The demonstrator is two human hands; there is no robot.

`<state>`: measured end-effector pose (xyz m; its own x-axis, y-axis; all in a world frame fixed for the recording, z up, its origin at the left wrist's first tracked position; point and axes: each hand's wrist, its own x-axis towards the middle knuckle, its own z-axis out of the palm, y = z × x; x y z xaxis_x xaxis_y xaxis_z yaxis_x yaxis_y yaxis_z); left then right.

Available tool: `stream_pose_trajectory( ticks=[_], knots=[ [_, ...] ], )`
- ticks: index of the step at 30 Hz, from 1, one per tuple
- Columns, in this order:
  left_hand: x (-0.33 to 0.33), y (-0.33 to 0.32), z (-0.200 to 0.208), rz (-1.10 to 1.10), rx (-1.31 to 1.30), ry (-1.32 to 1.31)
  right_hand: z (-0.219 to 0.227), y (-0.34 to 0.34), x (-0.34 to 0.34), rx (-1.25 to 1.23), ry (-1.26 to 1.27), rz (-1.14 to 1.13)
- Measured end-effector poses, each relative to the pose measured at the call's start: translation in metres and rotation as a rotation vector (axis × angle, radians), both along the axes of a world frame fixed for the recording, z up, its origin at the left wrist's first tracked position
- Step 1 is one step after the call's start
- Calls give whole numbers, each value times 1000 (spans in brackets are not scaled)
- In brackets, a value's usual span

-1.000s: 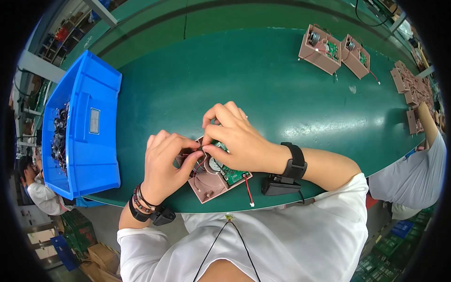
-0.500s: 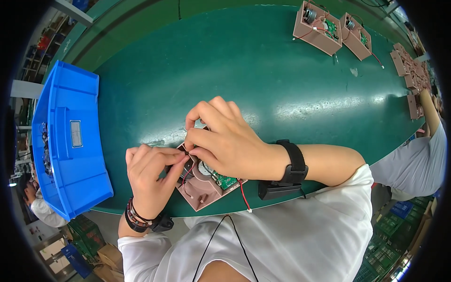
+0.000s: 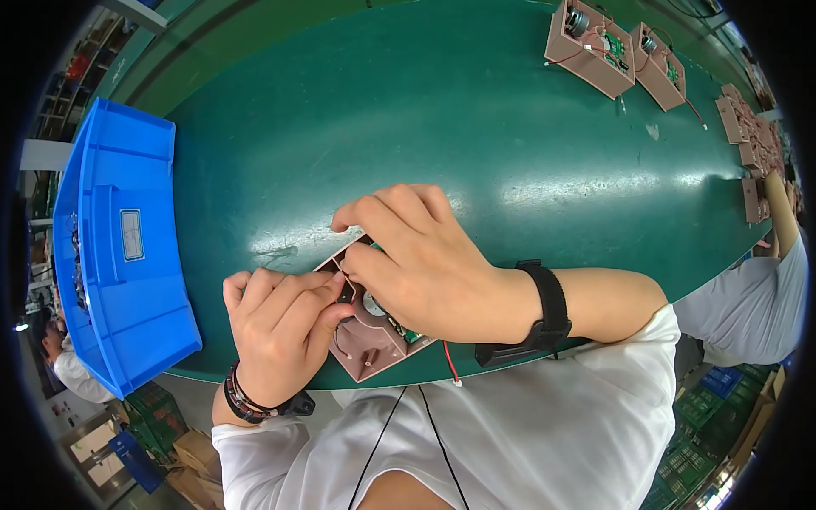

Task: The person assembles a speaker by retrieving a unit from a blue bin, placing it into a pink housing, and routing the wires through the internal structure. They then set the unit aside on the workbench and repeat the process.

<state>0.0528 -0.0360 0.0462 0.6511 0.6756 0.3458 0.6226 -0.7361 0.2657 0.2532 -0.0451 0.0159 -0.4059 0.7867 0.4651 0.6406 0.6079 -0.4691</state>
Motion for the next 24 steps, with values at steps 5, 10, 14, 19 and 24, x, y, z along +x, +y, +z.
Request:
stream_pose_trajectory(
  ticks=[5,10,14,19,24],
  knots=[
    [-9,5,-6,6,37,-56,5,0,0,-34,19,3],
    [-13,8,-2,29,69,-91,15,2,2,-24,2,-4],
    [-14,9,-2,10,63,-121,19,5,5,-7,-10,-16],
    [-13,11,-2,-19,12,-147,20,4,5,-8,-36,0],
    [-11,11,-4,-53,-26,-149,19,4,5,-74,-85,18]
  ],
)
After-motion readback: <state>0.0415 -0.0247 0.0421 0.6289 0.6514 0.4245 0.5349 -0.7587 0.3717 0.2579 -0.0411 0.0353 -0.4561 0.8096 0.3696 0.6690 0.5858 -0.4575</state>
